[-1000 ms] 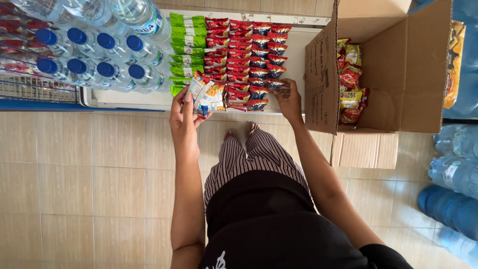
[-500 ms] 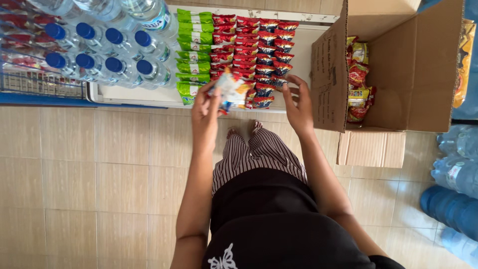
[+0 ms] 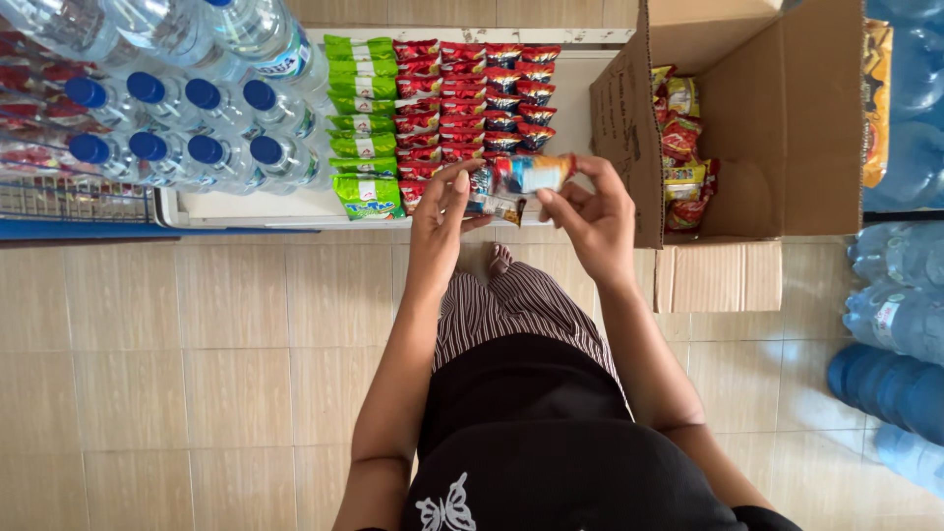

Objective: The person takes snack packets from a cardboard box and arranges them in neat rows on a low shelf. They handle the packets one at a time, placing them in color-coordinated lines next to bottled water and other products.

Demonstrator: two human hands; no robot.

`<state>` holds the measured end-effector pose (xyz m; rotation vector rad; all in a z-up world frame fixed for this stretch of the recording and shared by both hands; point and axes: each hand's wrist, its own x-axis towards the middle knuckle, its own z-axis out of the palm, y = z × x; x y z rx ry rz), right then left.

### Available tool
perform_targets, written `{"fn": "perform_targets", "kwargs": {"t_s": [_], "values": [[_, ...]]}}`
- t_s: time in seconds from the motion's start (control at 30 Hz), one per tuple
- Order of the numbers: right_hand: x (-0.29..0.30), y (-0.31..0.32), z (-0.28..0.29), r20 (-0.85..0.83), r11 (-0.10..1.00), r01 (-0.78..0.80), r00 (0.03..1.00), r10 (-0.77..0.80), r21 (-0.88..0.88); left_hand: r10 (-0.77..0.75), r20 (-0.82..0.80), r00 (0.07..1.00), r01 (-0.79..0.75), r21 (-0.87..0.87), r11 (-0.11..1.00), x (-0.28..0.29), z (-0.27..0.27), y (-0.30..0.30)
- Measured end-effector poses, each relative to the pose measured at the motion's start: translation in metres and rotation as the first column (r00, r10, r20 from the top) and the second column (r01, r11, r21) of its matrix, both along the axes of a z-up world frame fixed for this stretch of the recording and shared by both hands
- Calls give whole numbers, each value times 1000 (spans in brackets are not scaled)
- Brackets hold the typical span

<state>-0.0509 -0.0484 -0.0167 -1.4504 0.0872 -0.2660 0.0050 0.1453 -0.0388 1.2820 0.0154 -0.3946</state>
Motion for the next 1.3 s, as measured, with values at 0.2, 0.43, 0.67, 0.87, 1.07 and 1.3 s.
{"fn": "perform_targets", "kwargs": {"t_s": [0.2,0.43,0.67,0.87,1.07,1.3], "values": [[-20,-7,13,178,768,18,976,125,-640,-177,-67,982,171,-85,982,8,-4,-13],[-25,-18,12,-23,991,-68,998,65,-113,-258,144,955,260,10,966,10,-5,-25],[-20,-44,-50,-278,997,69,957,-79,-44,-228,267,936,187,173,967,15,-3,-16],[6,-51,-179,-321,959,184,914,-248,-218,-13,234,972,-14,115,993,19,0,21],[19,-49,-262,-327,945,93,924,-200,-315,17,175,984,-36,103,994,8,-2,41],[21,-40,-279,-269,954,129,941,-204,-272,27,152,988,-39,78,996,1,-12,52]]}}
